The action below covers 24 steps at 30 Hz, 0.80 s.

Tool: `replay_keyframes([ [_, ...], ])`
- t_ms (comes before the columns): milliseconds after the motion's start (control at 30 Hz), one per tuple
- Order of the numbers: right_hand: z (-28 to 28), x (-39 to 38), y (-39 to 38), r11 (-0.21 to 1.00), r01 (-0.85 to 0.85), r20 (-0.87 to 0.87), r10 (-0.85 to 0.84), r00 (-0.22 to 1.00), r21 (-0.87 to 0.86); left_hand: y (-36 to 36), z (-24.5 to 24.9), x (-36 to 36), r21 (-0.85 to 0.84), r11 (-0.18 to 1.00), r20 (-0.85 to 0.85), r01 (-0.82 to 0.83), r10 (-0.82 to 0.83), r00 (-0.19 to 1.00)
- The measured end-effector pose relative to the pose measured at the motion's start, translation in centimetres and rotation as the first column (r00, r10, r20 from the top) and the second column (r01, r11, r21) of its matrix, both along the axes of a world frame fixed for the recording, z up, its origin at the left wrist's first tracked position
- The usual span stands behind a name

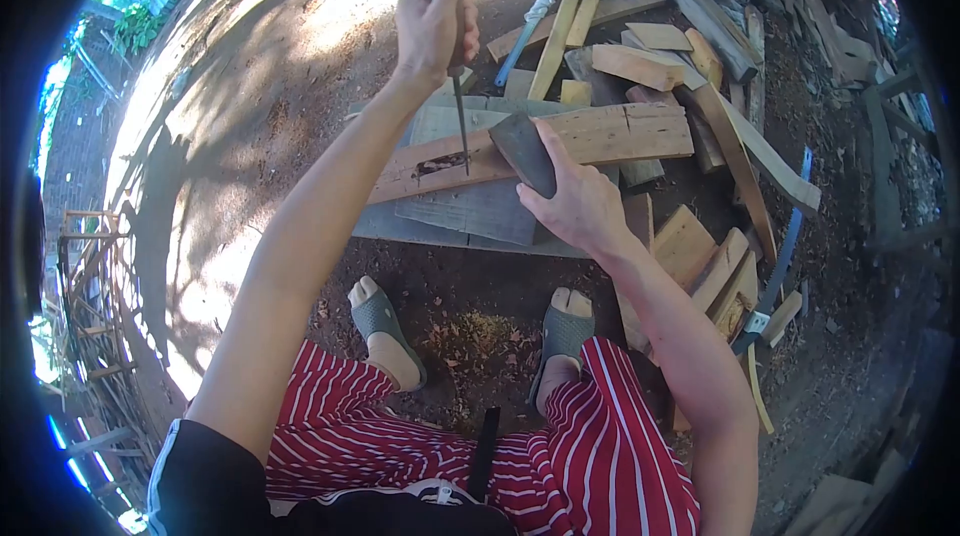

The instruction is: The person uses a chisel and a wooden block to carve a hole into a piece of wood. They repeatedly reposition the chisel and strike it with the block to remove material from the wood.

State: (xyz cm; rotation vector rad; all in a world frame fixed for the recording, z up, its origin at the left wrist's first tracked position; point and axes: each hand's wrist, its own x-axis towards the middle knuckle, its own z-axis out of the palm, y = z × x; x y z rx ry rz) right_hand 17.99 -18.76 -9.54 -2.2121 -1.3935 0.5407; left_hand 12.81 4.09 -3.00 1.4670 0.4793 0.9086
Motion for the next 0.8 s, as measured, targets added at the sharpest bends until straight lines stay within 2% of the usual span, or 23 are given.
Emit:
replay_keyframes([
  [100,0.2,0.0,0.0,1.000,0.000,-0.003,0.000,1.000,0.014,-0.1,-0.3,-0.3,0.013,0.998,0.019,-0.063,0.063,0.998],
  [167,0.9,0.3,0.3,0.997,0.054,-0.268,-0.066,0.961,-0.053,-0.1,-0.3,-0.3,0.037,0.989,0.027,-0.144,0.143,0.989],
  [200,0.1,0.7,0.3,0.998,0.038,-0.257,-0.048,0.965,-0.047,-0.2,-0.5,-0.3,0.019,0.988,0.044,-0.153,0.152,0.987],
  [267,-1.6,1.6,0.5,0.994,0.027,-0.212,-0.003,0.977,0.108,-0.4,-0.7,0.2,0.109,0.963,0.017,-0.248,0.247,0.969],
  [300,-1.5,2.1,0.6,0.994,0.010,-0.199,0.012,0.980,0.110,-0.3,-0.9,0.5,0.143,0.954,0.028,-0.265,0.264,0.964],
  [333,-0.5,2.3,0.9,0.991,0.092,-0.423,-0.043,0.905,0.094,0.0,-1.5,1.0,0.164,0.950,0.023,-0.264,0.264,0.964],
  [367,0.9,2.5,1.2,0.984,0.168,-0.623,-0.096,0.777,0.059,-0.1,-1.4,0.9,0.150,0.948,-0.016,-0.282,0.288,0.958],
  [400,2.5,3.1,1.5,0.986,0.156,-0.613,-0.085,0.786,0.064,-0.1,-1.3,0.9,0.136,0.945,-0.057,-0.297,0.306,0.950],
  [467,7.3,4.4,2.6,0.977,0.197,-0.476,-0.133,0.869,0.087,0.2,-1.3,0.9,0.135,0.944,-0.042,-0.302,0.310,0.950],
  [533,12.0,5.8,4.4,0.943,0.176,-0.449,-0.033,0.893,0.281,0.3,-1.3,0.9,0.113,0.946,-0.077,-0.304,0.313,0.947],
  [600,17.8,5.7,6.4,0.855,0.130,-0.333,0.052,0.942,0.502,0.0,-0.9,0.8,0.123,0.952,-0.092,-0.281,0.293,0.952],
  [667,20.7,6.4,8.5,0.763,0.101,-0.267,0.096,0.959,0.639,-0.7,-0.4,0.7,0.135,0.958,-0.112,-0.253,0.268,0.957],
  [700,20.9,7.1,10.0,0.759,0.107,-0.267,0.090,0.960,0.642,-1.1,-0.2,0.6,0.146,0.957,-0.102,-0.250,0.266,0.959],
  [733,20.8,7.8,11.6,0.794,-0.086,0.002,0.106,0.994,0.602,-1.5,0.1,0.4,0.157,0.957,-0.096,-0.245,0.262,0.960],
  [767,20.8,8.2,12.8,0.822,-0.258,0.266,0.136,0.954,0.508,-2.0,0.3,0.3,0.150,0.964,-0.094,-0.219,0.234,0.968],
  [800,21.2,8.8,13.6,0.822,-0.248,0.258,0.128,0.958,0.513,-2.2,0.6,0.3,0.155,0.965,-0.102,-0.211,0.228,0.968],
])
